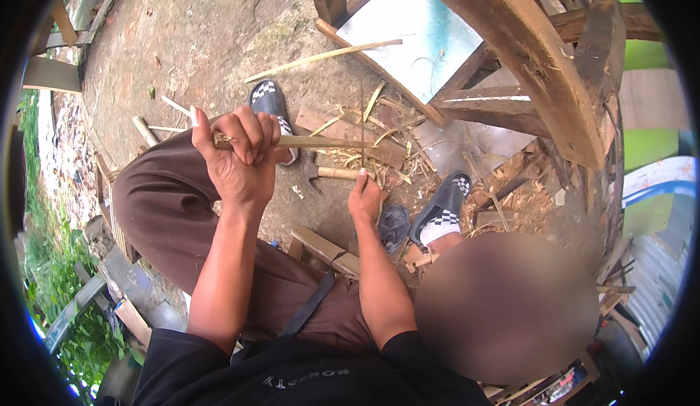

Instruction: The person sits cross-legged and uses a curved knife to shave and shape thin wooden sticks. They repeatedly hold the sticks against their leg and scrape the blade along the surface to remove thin shavings.

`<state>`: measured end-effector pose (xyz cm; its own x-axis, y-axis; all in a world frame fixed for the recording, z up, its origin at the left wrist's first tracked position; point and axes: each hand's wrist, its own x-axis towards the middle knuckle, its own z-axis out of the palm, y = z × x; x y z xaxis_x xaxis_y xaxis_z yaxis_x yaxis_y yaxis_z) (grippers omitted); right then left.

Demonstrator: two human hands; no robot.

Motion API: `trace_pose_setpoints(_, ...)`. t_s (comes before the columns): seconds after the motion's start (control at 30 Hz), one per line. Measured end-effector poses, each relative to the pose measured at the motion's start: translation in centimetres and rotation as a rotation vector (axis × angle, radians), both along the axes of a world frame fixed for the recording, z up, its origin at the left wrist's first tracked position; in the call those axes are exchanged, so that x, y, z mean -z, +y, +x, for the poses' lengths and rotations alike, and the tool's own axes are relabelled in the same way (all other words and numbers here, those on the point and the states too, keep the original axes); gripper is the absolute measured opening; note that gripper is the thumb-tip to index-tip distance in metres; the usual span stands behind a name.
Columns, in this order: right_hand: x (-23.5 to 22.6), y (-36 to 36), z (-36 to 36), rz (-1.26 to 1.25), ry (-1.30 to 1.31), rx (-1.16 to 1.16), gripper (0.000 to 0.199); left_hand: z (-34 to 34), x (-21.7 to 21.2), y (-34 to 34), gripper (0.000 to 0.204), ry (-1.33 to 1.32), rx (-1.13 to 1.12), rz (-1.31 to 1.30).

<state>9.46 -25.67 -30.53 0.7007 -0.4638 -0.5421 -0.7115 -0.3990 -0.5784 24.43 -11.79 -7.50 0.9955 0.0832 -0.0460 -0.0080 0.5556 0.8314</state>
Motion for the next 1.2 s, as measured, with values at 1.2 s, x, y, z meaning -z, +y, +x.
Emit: trace_pose_setpoints(1.2, 3.9, -0.8, -4.2, 0.027, 0.063, 0.043, 0.056, -3.0, -1.0, 0.1, 0.064, -0.134, -0.096, -0.074)
